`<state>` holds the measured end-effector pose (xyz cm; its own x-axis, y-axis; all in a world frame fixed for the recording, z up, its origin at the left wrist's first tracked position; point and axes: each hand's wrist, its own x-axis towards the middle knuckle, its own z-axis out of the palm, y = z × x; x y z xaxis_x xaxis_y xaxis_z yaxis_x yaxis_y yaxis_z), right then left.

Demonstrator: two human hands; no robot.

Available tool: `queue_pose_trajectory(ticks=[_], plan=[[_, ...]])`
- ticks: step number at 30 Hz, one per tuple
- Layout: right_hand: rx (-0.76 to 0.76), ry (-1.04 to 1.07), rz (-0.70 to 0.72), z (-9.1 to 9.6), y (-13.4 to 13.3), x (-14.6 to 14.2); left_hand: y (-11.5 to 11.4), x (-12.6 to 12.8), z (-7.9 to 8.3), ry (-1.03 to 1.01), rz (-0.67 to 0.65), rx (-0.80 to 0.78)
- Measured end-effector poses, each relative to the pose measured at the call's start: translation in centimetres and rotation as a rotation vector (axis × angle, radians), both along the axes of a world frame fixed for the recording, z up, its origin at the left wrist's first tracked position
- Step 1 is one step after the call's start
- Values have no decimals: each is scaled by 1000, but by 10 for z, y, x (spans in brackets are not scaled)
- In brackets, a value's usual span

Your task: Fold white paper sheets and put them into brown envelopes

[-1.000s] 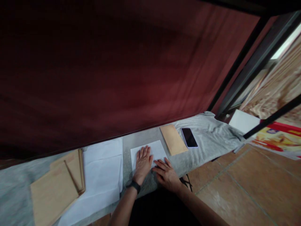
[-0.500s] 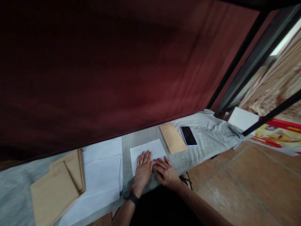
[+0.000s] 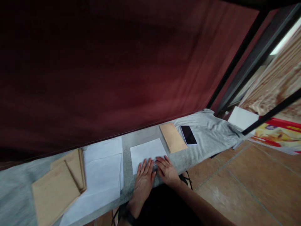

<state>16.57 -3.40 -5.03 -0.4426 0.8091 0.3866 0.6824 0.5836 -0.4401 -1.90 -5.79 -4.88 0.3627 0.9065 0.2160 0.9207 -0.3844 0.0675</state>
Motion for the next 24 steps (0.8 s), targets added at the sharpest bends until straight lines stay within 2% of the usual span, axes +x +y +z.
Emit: queue_pose_trajectory(ticks=[4,12,19,24], plan=[[12,-44,-4,-1,0,1,-11,-1,1,19,-15,14],[47,-185,-50,0,-10,4,-20,-1,6,53,-5,3],[128,-203,-196,-15,-19,17,-30,-18,4,31,175,23],[140,-217,-217,-18,-22,28,-32,-24,6,21,265,1]])
